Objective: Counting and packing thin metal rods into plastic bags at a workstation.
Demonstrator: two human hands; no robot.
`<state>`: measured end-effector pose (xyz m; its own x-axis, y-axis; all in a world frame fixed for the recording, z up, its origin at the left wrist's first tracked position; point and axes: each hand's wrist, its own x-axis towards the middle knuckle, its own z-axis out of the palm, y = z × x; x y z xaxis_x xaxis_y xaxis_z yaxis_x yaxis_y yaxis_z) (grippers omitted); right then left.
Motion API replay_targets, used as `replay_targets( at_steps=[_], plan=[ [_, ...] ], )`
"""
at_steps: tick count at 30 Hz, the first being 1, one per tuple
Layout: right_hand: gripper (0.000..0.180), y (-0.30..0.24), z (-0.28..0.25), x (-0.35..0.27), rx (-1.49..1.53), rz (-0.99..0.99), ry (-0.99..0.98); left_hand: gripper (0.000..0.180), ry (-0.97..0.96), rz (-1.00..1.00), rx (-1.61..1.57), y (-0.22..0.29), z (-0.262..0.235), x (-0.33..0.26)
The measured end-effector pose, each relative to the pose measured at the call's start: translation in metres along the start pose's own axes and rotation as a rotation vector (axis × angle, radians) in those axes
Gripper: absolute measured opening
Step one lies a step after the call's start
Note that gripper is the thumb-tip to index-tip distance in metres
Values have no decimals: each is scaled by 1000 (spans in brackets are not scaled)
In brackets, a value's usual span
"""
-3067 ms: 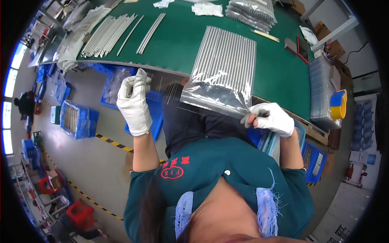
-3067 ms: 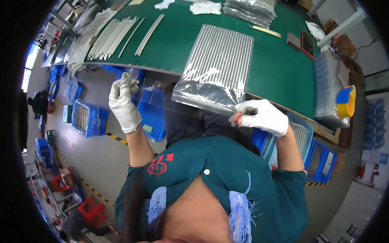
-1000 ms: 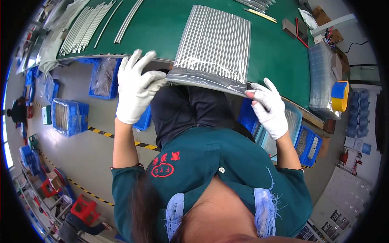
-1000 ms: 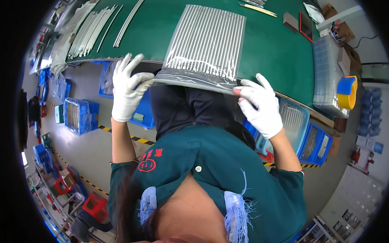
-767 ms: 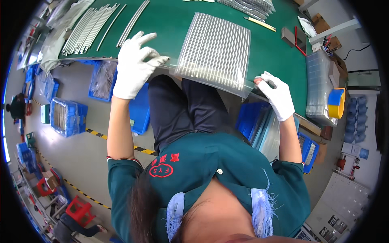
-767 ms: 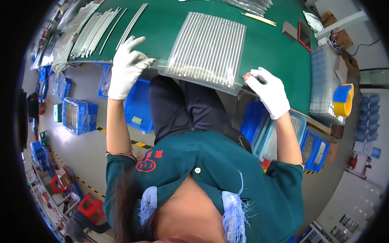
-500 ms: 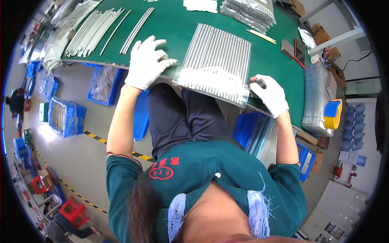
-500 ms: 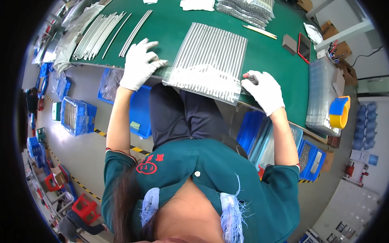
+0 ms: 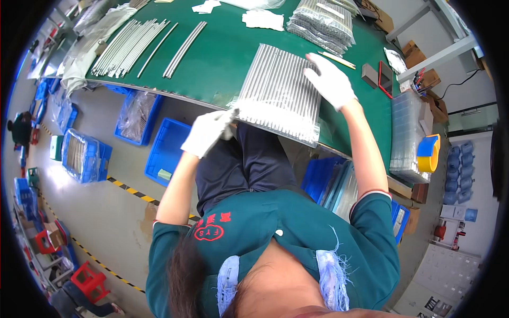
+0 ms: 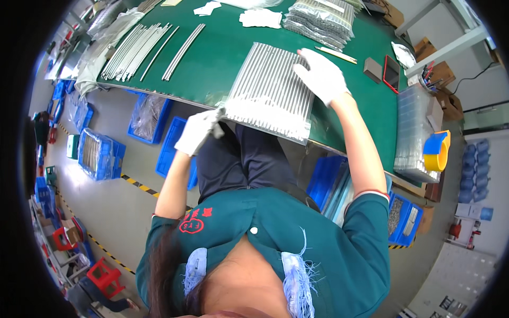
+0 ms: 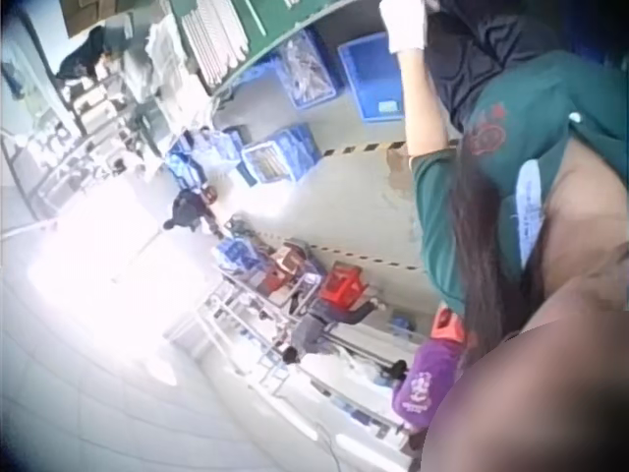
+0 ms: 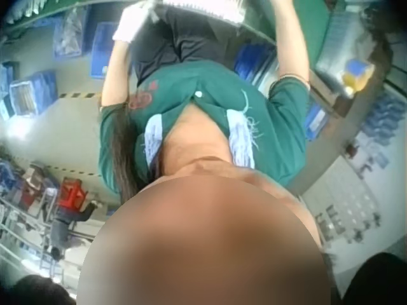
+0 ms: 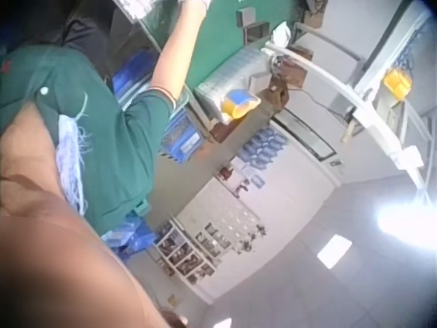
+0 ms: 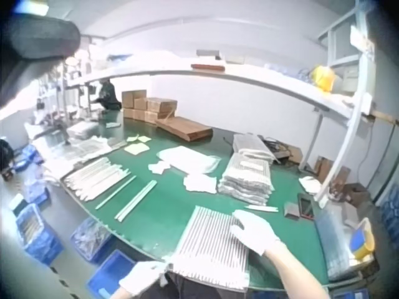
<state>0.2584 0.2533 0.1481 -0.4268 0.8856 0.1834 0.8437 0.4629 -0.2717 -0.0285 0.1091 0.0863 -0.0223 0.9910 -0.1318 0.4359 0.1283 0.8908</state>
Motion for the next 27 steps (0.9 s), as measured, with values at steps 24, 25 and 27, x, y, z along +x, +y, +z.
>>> replay_targets(
  at_steps=[24, 25, 27],
  plan=[
    [49, -42, 27, -17, -71, 70, -37, 35, 127, -41, -584, -8, 39, -43],
    [50, -37, 26, -21, -33, 23, -23, 33, 221, -72, -594, -4, 33, -38],
    [50, -31, 18, -36, 0, -42, -6, 27, 242, -155, -775, -14, 27, -30]
  ],
)
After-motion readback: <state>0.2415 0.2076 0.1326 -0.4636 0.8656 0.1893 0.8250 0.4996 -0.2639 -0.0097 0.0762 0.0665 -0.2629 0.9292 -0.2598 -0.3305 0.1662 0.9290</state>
